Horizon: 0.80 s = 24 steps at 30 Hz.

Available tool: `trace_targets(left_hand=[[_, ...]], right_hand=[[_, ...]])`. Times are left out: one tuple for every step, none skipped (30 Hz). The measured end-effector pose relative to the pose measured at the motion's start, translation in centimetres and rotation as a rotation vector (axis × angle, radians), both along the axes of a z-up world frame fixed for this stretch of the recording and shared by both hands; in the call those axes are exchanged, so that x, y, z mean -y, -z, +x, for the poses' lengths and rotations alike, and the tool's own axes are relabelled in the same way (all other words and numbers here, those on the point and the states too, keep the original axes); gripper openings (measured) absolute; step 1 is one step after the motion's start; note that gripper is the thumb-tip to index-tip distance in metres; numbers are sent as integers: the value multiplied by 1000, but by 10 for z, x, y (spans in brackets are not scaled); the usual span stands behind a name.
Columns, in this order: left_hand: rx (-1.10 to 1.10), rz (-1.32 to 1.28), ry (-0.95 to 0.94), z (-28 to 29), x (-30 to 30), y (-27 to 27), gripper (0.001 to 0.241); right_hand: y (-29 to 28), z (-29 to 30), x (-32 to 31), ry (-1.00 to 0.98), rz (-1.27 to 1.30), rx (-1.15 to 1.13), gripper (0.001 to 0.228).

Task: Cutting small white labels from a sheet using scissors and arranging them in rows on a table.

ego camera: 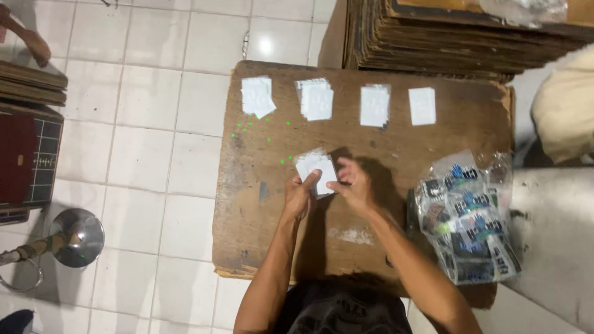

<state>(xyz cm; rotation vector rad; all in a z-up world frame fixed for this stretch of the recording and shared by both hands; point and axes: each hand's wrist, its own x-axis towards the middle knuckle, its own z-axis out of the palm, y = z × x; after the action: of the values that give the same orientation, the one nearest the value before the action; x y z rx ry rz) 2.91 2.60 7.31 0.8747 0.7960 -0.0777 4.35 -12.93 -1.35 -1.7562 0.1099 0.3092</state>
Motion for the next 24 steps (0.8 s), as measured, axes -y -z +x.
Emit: trace_targets(left_hand=[[6, 1, -14, 1, -7, 11, 17], [1, 10, -48, 2, -13, 22, 20], [-6, 21, -82, 1, -20, 33, 23], [-1, 23, -95, 3, -30, 35, 23], [-18, 36, -115, 5, -41, 38, 25], [-35, 48, -136, 7, -51, 40, 29], [-32, 49, -146, 11, -66, 58, 29], [-46, 29, -207, 15, -81, 77, 28], [-64, 8, -267, 16, -95, 95, 28], [-64, 7, -276, 19, -104, 86, 28], [-62, 28, -320, 21, -115, 77, 30], [-59, 48, -364, 24, -126, 67, 31], [-57, 50, -372, 23, -133, 69, 31], [-61, 53, -387, 22, -140, 71, 29], [-68, 55, -399, 20, -145, 73, 27], [-68, 56, -405, 23, -145, 55, 27], [-86, 36, -435, 26, -144, 36, 25], [-104, 15, -466, 27, -142, 17, 24], [-104, 16, -472, 26, -145, 29, 24], [-60, 0, -490, 25, -146, 40, 20], [-13, -18, -505, 25, -146, 52, 17], [-10, -21, -510, 26, -149, 79, 17], [4, -6, -492, 23, -151, 106, 16], [18, 9, -474, 21, -152, 132, 14]], right_hand=[[8, 2, -9, -14, 1, 6, 81], [17, 4, -18, 5, 65, -8, 67], [26, 4, -27, 24, 132, -25, 53], [29, 11, -35, 10, 135, -22, 53], [32, 18, -44, -8, 159, -33, 45], [35, 25, -52, -26, 182, -45, 37], [36, 39, -62, -37, 184, -43, 37], [37, 52, -72, -40, 72, 28, 29], [38, 63, -82, -41, -41, 96, 21], [27, 77, -99, -51, -40, 97, 21], [18, 90, -116, -9, -13, 47, 18], [8, 103, -134, 33, 14, -4, 16], [8, 125, -152, 24, 17, -2, 16], [8, 146, -169, 76, 88, -56, 16], [9, 165, -185, 132, 159, -114, 17], [34, 184, -196, 125, 160, -115, 17], [58, 202, -207, 128, 177, -122, 19], [82, 219, -218, 131, 194, -130, 22], [86, 222, -223, 124, 194, -131, 22], [89, 224, -227, 128, 185, -134, 28], [91, 227, -228, 134, 174, -132, 34], [70, 221, -225, 129, 172, -129, 34], [50, 212, -219, 49, -124, 17, 33], [30, 203, -213, -35, -420, 162, 34]])
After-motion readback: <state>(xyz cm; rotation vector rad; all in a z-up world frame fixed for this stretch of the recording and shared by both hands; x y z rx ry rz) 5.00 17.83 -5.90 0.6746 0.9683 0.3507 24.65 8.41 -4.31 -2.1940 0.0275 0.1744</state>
